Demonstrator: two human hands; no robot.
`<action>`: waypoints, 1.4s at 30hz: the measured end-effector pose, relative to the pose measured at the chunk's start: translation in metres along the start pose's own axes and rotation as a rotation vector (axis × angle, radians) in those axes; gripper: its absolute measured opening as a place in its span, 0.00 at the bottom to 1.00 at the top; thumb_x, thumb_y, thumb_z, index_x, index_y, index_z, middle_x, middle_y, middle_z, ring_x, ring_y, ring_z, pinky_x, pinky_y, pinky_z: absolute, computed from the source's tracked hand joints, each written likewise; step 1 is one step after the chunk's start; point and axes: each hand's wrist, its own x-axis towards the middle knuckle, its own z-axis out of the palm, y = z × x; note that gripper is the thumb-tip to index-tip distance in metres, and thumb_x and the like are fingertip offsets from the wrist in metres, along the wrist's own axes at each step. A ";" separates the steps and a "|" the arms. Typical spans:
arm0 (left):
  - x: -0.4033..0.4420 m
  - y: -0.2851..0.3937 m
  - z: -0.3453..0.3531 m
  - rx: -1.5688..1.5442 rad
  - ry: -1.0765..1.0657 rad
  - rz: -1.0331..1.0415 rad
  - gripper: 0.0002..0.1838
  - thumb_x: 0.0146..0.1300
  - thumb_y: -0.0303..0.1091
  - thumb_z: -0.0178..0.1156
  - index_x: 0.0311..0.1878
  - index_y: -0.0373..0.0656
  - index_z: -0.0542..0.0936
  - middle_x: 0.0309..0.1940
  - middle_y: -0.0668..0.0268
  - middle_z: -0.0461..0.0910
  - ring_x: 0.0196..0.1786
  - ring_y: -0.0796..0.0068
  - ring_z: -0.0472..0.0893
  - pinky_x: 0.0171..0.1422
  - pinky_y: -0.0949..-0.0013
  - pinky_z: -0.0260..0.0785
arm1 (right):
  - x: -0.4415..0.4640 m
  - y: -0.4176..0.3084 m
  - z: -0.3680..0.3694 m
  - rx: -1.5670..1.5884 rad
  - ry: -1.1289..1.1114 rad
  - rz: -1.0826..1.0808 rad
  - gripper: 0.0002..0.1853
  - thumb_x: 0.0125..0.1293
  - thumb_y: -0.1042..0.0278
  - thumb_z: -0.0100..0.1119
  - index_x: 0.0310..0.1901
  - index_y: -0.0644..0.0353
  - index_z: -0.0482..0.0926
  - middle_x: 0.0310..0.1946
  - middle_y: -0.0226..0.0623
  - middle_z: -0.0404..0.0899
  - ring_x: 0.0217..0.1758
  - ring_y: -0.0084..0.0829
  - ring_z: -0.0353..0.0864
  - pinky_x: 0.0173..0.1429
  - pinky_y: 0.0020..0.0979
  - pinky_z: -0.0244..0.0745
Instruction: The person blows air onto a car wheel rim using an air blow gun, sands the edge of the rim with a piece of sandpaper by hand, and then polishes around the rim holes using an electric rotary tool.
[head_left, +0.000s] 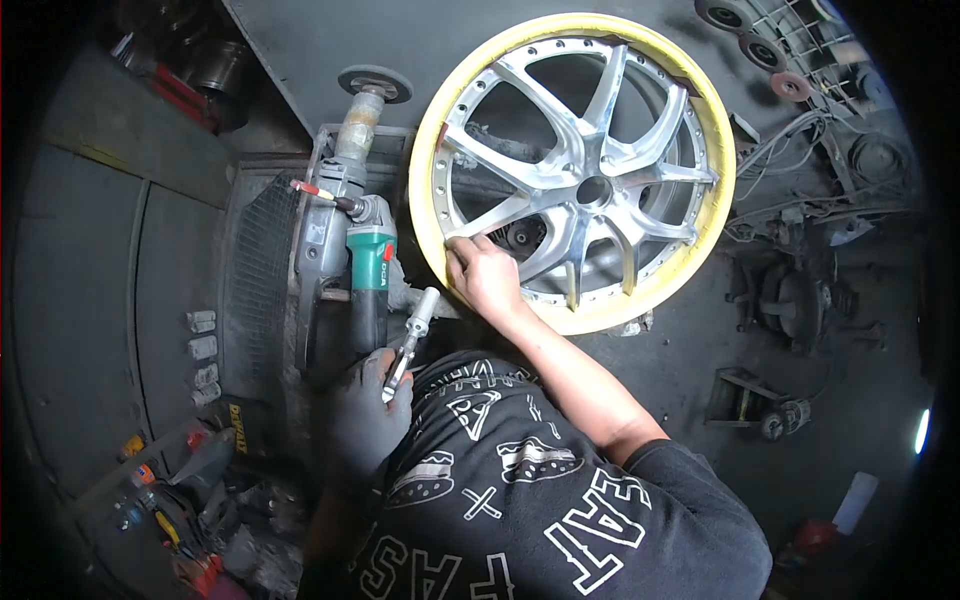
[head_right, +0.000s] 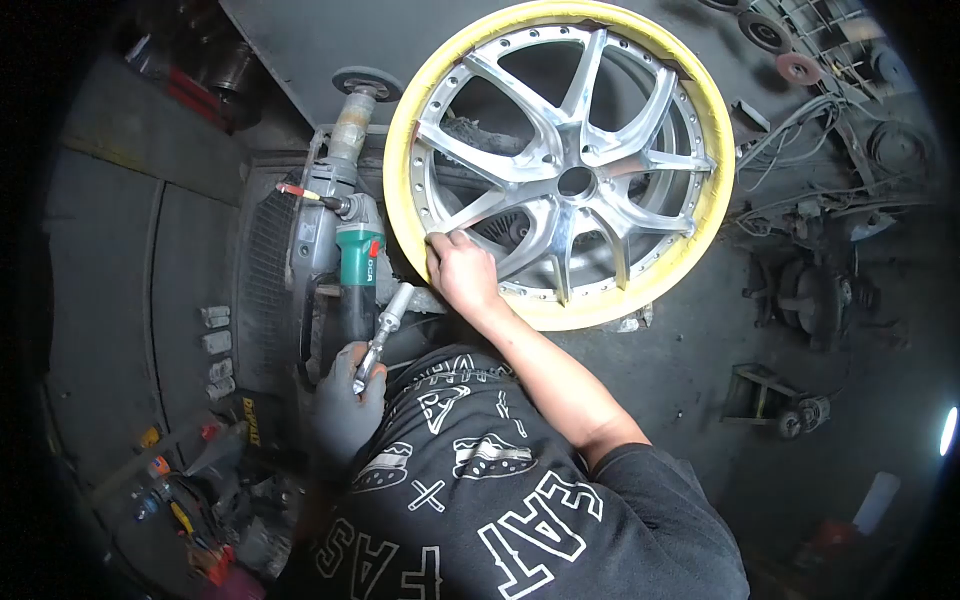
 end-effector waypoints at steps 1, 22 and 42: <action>0.001 0.002 0.000 0.004 0.001 0.005 0.15 0.62 0.30 0.61 0.52 0.41 0.76 0.36 0.54 0.82 0.37 0.58 0.84 0.40 0.61 0.74 | 0.000 0.000 0.002 -0.033 0.015 -0.013 0.07 0.60 0.64 0.62 0.35 0.58 0.82 0.28 0.45 0.79 0.29 0.47 0.82 0.35 0.44 0.79; -0.002 0.006 0.005 -0.056 0.069 0.115 0.17 0.60 0.29 0.62 0.52 0.38 0.76 0.37 0.50 0.82 0.38 0.54 0.84 0.40 0.60 0.75 | -0.005 0.006 0.017 -0.140 -0.096 -0.106 0.06 0.58 0.74 0.53 0.34 0.69 0.72 0.29 0.53 0.77 0.30 0.50 0.82 0.34 0.46 0.79; 0.026 0.044 -0.013 -0.166 0.123 0.118 0.21 0.58 0.27 0.63 0.55 0.35 0.72 0.47 0.48 0.78 0.45 0.45 0.81 0.46 0.54 0.77 | 0.082 -0.031 -0.062 0.380 -0.033 0.156 0.12 0.66 0.65 0.53 0.40 0.66 0.79 0.27 0.49 0.81 0.32 0.44 0.82 0.42 0.39 0.74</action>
